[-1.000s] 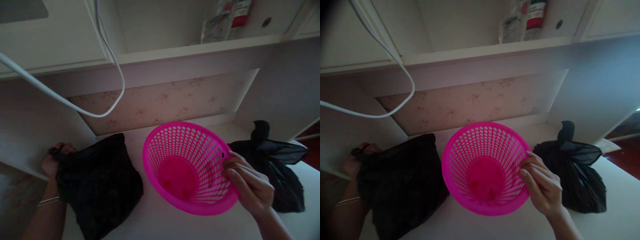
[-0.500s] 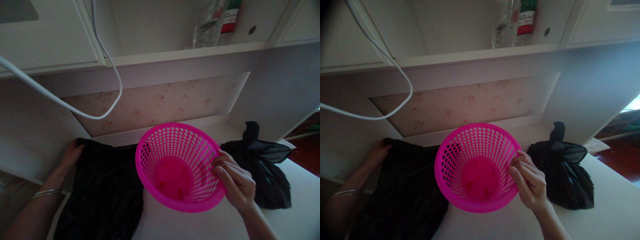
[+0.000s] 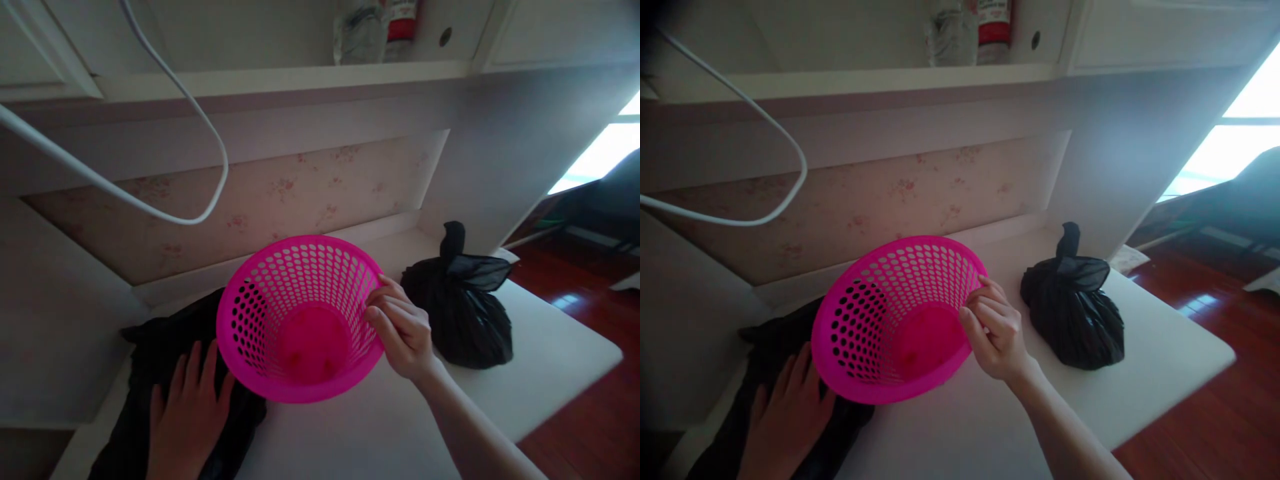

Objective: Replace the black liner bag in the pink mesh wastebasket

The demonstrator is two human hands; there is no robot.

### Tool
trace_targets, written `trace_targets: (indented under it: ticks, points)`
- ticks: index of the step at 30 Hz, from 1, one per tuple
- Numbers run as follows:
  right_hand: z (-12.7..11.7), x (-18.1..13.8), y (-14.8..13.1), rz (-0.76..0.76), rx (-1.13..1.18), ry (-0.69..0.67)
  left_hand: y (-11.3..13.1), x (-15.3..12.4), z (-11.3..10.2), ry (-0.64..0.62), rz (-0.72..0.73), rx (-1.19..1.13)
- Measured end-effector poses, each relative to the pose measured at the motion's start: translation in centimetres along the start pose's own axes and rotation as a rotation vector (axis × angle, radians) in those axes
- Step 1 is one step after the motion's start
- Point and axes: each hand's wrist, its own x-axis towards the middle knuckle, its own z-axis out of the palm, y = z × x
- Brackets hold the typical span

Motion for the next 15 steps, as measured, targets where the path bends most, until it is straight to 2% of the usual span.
trace_targets:
  ticks: [2, 4, 6, 8, 10, 14, 15]
  points:
    - [0.0, 0.0, -0.2, 0.011, -0.016, -0.023, -0.6, -1.0, 2.0, -0.076, -0.061, 0.101]
    - [-0.2, -0.3, -0.2, 0.030, -0.021, -0.040, -1.9, -1.1, 3.4, -0.151, -0.050, 0.153]
    - [-0.6, -0.9, -0.1, 0.055, -0.014, -0.010, -3.0, -0.9, 4.1, -0.214, 0.035, 0.174]
    - [-1.5, -1.9, 0.2, 0.107, -0.008, 0.100, -3.6, -0.8, 4.4, -0.270, 0.131, 0.170]
    - [-2.9, -3.1, 0.8, 0.220, -0.037, 0.189, -3.8, -0.8, 4.7, -0.304, 0.178, 0.153]
    - [-7.2, -5.6, 3.2, 0.542, -0.256, 0.139, -3.5, -1.0, 5.3, -0.297, 0.191, 0.111]
    - [-8.4, -6.1, 4.2, 0.613, -0.311, 0.168, -3.5, -1.1, 5.5, -0.282, 0.195, 0.088]
